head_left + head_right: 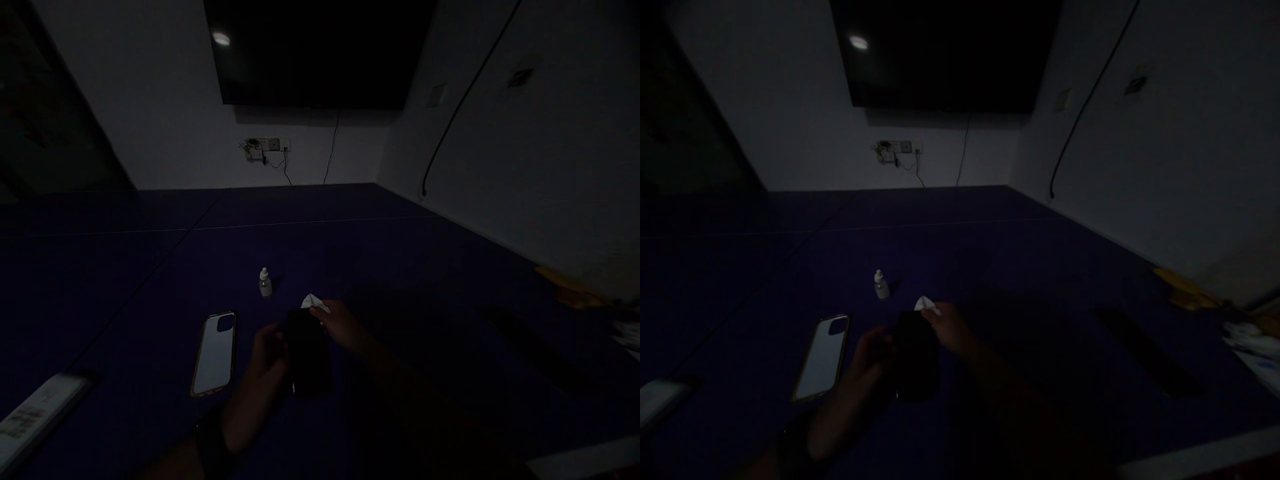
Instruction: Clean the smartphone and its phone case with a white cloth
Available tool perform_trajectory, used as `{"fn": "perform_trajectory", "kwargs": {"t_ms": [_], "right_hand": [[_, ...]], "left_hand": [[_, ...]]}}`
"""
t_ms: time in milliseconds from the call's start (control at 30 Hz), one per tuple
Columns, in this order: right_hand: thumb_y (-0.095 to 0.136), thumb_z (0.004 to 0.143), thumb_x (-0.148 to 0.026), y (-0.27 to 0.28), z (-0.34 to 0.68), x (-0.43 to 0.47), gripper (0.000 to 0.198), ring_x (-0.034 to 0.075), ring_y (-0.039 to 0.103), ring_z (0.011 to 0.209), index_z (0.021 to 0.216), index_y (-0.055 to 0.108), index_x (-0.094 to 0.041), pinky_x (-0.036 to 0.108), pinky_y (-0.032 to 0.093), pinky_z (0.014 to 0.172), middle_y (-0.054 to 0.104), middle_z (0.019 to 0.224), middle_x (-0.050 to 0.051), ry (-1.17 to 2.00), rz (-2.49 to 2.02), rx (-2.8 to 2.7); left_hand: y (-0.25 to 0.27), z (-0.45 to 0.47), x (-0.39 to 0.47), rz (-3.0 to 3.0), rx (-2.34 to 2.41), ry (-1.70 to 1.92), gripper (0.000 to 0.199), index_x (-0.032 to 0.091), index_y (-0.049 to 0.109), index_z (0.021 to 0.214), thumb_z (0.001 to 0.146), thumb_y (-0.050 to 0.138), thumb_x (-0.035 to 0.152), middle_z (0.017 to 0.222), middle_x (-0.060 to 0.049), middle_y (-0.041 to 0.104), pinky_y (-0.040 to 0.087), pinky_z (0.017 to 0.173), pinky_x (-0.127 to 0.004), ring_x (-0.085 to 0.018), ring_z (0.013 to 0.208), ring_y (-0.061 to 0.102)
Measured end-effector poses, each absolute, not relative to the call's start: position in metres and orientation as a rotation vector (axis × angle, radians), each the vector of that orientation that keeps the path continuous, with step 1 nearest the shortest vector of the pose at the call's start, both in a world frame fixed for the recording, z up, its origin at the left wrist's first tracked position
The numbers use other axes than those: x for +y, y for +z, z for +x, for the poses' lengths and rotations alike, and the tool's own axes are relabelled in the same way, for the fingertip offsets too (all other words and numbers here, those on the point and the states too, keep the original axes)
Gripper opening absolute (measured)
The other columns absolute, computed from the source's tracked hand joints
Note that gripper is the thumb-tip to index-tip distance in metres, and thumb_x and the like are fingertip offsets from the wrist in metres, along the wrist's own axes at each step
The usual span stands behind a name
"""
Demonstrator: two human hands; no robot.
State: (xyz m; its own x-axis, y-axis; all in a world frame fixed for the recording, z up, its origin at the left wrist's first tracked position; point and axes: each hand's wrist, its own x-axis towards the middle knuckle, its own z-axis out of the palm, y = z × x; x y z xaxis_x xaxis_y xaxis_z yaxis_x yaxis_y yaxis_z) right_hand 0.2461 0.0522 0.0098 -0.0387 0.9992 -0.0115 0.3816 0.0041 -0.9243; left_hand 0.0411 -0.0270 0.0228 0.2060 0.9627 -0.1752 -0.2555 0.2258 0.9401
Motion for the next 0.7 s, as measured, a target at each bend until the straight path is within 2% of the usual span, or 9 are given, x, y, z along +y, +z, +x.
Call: {"fn": "perform_trajectory", "kwargs": {"t_ms": [100, 200, 267, 400, 533, 700], "right_hand": [[0.061, 0.087, -0.035, 0.006, 0.244, 0.056, 0.024, 0.015, 0.057, 0.062, 0.077, 0.07, -0.015, 0.025, 0.038, 0.056, 0.066, 0.068, 0.001, 0.971, -1.512, -1.557], [0.065, 0.085, -0.031, 0.006, 0.243, 0.057, 0.019, 0.015, 0.057, 0.063, 0.076, 0.071, -0.015, 0.025, 0.036, 0.057, 0.067, 0.068, 0.002, 0.901, -1.555, -1.593], [0.066, 0.084, -0.029, 0.006, 0.243, 0.057, 0.016, 0.015, 0.057, 0.061, 0.075, 0.071, -0.016, 0.025, 0.035, 0.057, 0.067, 0.067, 0.001, 0.857, -1.578, -1.618], [0.068, 0.082, -0.026, 0.006, 0.242, 0.055, 0.013, 0.014, 0.059, 0.061, 0.075, 0.071, -0.016, 0.024, 0.034, 0.055, 0.068, 0.067, 0.001, 0.798, -1.591, -1.67], [0.068, 0.082, -0.026, 0.004, 0.243, 0.054, 0.012, 0.014, 0.059, 0.06, 0.073, 0.071, -0.017, 0.023, 0.034, 0.054, 0.067, 0.066, -0.001, 0.756, -1.583, -1.697], [0.069, 0.081, -0.027, 0.004, 0.246, 0.053, 0.015, 0.014, 0.06, 0.063, 0.07, 0.07, -0.018, 0.023, 0.036, 0.057, 0.067, 0.066, -0.001, 0.703, -1.587, -1.686]], "left_hand": [[0.016, 0.027, -0.039, 1.494, 1.02, 0.954, 0.066, 0.025, 0.045, 0.143, 0.082, 0.072, 0.023, 0.14, -0.014, 0.055, 0.039, 0.11, -0.048, -0.034, 0.13, 0.052], [0.006, 0.022, -0.043, 1.924, 1.085, 0.815, 0.091, 0.027, 0.037, 0.152, 0.07, 0.077, 0.016, 0.148, -0.016, 0.047, 0.04, 0.11, -0.053, -0.039, 0.135, 0.045], [0.001, 0.023, -0.042, 2.095, 1.152, 0.717, 0.1, 0.025, 0.03, 0.155, 0.068, 0.077, 0.014, 0.148, -0.017, 0.048, 0.041, 0.109, -0.056, -0.041, 0.134, 0.045], [-0.002, 0.023, -0.036, 2.338, 1.224, 0.603, 0.095, 0.022, 0.023, 0.158, 0.077, 0.072, 0.018, 0.139, -0.017, 0.056, 0.044, 0.106, -0.054, -0.038, 0.128, 0.051], [-0.003, 0.022, -0.035, 2.49, 1.262, 0.547, 0.098, 0.021, 0.016, 0.158, 0.078, 0.072, 0.019, 0.139, -0.015, 0.056, 0.047, 0.105, -0.05, -0.035, 0.128, 0.052], [-0.004, 0.022, -0.033, 2.642, 1.22, 0.585, 0.089, 0.02, 0.019, 0.155, 0.081, 0.067, 0.025, 0.134, -0.013, 0.059, 0.05, 0.102, -0.046, -0.032, 0.12, 0.057]]}}
